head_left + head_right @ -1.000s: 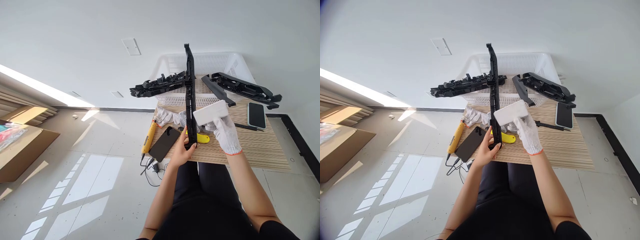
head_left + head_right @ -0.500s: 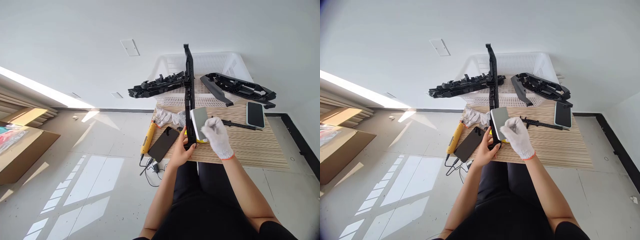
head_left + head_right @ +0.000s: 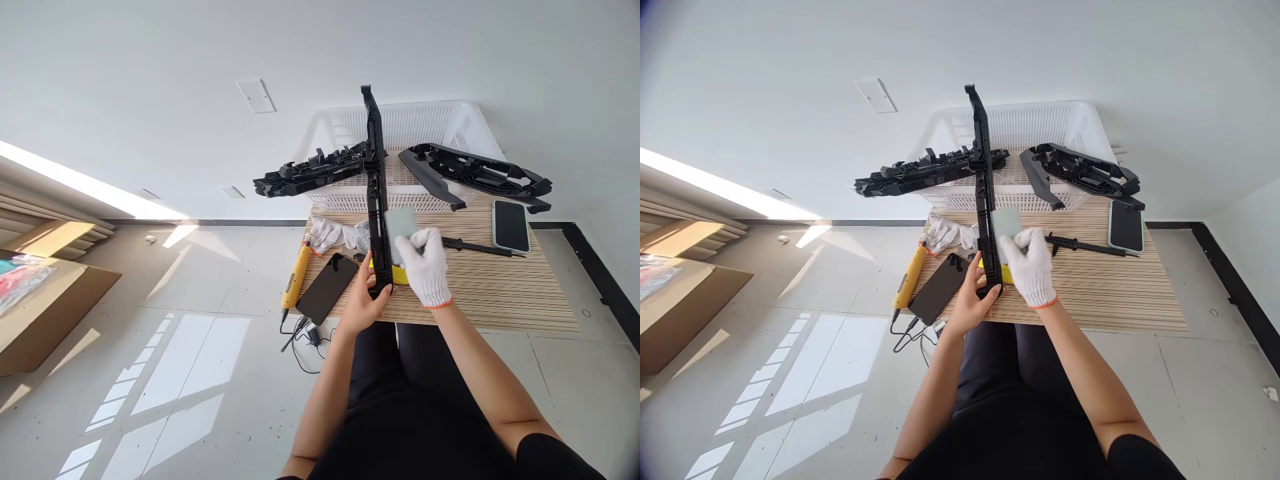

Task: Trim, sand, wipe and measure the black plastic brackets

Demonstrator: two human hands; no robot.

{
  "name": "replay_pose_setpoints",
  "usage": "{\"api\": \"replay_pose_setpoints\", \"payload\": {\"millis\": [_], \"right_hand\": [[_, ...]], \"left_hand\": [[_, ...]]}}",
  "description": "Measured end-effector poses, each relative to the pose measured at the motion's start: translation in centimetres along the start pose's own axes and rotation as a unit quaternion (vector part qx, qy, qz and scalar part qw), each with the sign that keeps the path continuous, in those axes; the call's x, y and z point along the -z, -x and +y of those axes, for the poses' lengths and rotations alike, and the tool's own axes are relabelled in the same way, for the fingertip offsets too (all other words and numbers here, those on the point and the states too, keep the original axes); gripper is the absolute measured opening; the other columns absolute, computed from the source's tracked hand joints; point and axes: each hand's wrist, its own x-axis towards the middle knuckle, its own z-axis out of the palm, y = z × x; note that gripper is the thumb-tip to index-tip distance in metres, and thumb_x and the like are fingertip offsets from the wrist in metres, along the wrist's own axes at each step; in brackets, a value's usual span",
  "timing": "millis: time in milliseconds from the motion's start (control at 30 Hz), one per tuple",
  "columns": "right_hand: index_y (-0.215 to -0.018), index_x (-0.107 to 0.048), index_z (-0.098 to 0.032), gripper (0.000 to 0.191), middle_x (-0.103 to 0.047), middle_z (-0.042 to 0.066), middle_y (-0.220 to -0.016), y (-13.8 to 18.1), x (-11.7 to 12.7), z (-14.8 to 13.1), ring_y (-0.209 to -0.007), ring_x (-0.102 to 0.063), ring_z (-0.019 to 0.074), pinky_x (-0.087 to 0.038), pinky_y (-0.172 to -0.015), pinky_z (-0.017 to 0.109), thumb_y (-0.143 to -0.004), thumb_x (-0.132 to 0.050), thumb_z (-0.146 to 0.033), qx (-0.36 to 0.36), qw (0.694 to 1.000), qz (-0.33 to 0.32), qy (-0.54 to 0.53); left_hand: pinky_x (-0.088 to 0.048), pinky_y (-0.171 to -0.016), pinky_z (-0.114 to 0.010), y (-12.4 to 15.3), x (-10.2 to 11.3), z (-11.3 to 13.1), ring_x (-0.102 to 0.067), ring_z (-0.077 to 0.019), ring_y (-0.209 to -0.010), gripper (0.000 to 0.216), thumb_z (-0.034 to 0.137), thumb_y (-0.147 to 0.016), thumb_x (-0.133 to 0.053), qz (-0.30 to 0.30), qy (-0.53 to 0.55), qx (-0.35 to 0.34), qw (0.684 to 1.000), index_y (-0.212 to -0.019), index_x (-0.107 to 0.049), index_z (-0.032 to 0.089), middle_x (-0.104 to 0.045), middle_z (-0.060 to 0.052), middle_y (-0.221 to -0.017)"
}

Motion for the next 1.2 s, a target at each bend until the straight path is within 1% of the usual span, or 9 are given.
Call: {"api": "replay_pose_setpoints", "payload": {"millis": [67, 200, 333, 467, 567, 733, 900, 1033, 1200], "right_hand": [[-0.077, -0.042, -0.026, 0.033, -0.056, -0.003, -0.075, 0.0, -0.1, 0.1, -0.067, -0.053, 0.0144, -0.048, -0.07, 0.032, -0.085, -0.069, -0.042, 0.028, 0.998, -0.059, 0.012], [-0.077, -0.037, -0.026, 0.034, -0.052, -0.005, -0.073, 0.2, -0.3, 0.2, -0.066, -0.051, 0.0134, -0.047, -0.07, 0.031, -0.086, -0.067, -0.041, -0.026, 0.997, 0.069, 0.011], [-0.076, -0.038, -0.026, 0.035, -0.052, -0.005, -0.072, 0.4, -0.2, 0.2, -0.066, -0.051, 0.0131, -0.046, -0.069, 0.03, -0.086, -0.068, -0.042, 0.013, 0.998, -0.054, 0.006], [-0.074, -0.039, -0.026, 0.034, -0.055, -0.004, -0.073, 0.7, 0.0, 0.2, -0.07, -0.053, 0.0141, -0.047, -0.074, 0.031, -0.085, -0.069, -0.038, 0.017, 0.999, 0.024, 0.045], [-0.074, -0.043, -0.025, 0.034, -0.057, -0.003, -0.075, 0.5, 0.3, 0.6, -0.072, -0.056, 0.0148, -0.049, -0.073, 0.03, -0.084, -0.071, -0.04, 0.044, 0.998, -0.03, 0.035], [-0.078, -0.044, -0.026, 0.034, -0.061, -0.002, -0.077, -0.1, 1.3, 1.5, -0.06, -0.058, 0.0135, -0.051, -0.056, 0.028, -0.084, -0.071, -0.045, -0.071, 0.993, 0.099, 0.0], [-0.105, -0.06, -0.028, 0.026, -0.065, 0.001, -0.097, 0.7, 3.0, 1.0, -0.059, -0.057, 0.0107, -0.047, -0.045, 0.024, -0.087, -0.069, -0.043, -0.094, 0.991, -0.016, -0.089], [-0.136, -0.054, -0.036, 0.048, -0.064, 0.002, -0.106, 0.9, 4.7, 0.9, -0.061, -0.057, 0.0107, -0.046, -0.043, 0.023, -0.089, -0.063, -0.041, -0.152, 0.975, -0.061, -0.152], [-0.142, -0.05, -0.035, 0.076, -0.064, 0.001, -0.104, 1.0, 5.7, 1.3, -0.07, -0.06, 0.0141, -0.056, -0.055, 0.029, -0.073, -0.079, -0.031, -0.162, 0.969, -0.095, -0.162]], "left_hand": [[-0.049, -0.039, -0.012, 0.0, 0.0, 0.1, -0.062, -0.0273, -0.11, 0.09, 0.04, -0.093, -0.064, 0.004, -0.006, 0.0, 1.0, -0.162, -0.007, 0.037, -0.05, -0.016, -0.138], [-0.048, -0.039, -0.012, 0.1, -0.2, 0.2, -0.062, -0.0279, -0.111, 0.088, 0.041, -0.094, -0.062, 0.003, -0.013, 0.005, 1.0, -0.162, -0.006, 0.038, -0.049, -0.015, -0.138], [-0.051, -0.044, -0.013, 0.0, -0.3, 0.1, -0.061, -0.0279, -0.112, 0.088, 0.04, -0.094, -0.061, 0.013, -0.04, 0.004, 0.999, -0.162, -0.006, 0.036, -0.048, -0.017, -0.14], [-0.054, -0.054, -0.015, -0.2, -0.3, 0.0, -0.059, -0.0288, -0.117, 0.085, 0.036, -0.094, -0.062, 0.008, -0.063, -0.008, 0.998, -0.162, -0.01, 0.035, -0.049, -0.016, -0.14], [-0.052, -0.047, -0.014, 0.0, -0.2, 0.0, -0.059, -0.0301, -0.117, 0.087, 0.04, -0.093, -0.062, 0.01, -0.039, 0.0, 0.999, -0.162, -0.008, 0.036, -0.049, -0.016, -0.14], [-0.058, -0.055, -0.02, 0.3, -0.1, -0.2, -0.063, -0.0274, -0.113, 0.09, 0.043, -0.093, -0.063, 0.001, 0.007, -0.007, 1.0, -0.162, -0.005, 0.036, -0.049, -0.015, -0.14], [-0.056, -0.096, -0.041, 0.1, 0.0, -0.7, -0.068, -0.0214, -0.107, 0.087, 0.044, -0.096, -0.061, -0.042, 0.053, -0.048, 0.997, -0.162, -0.006, 0.032, -0.061, -0.011, -0.127], [-0.061, -0.082, -0.039, 0.0, 0.0, -0.5, -0.073, -0.0199, -0.088, 0.079, 0.05, -0.096, -0.058, -0.031, 0.111, 0.002, 0.993, -0.16, -0.015, 0.033, -0.063, -0.01, -0.124], [-0.062, -0.07, -0.036, 0.2, -0.1, 0.0, -0.071, -0.0181, -0.07, 0.066, 0.049, -0.096, -0.058, -0.002, 0.049, -0.006, 0.999, -0.152, -0.03, 0.025, -0.068, -0.009, -0.109]]}}
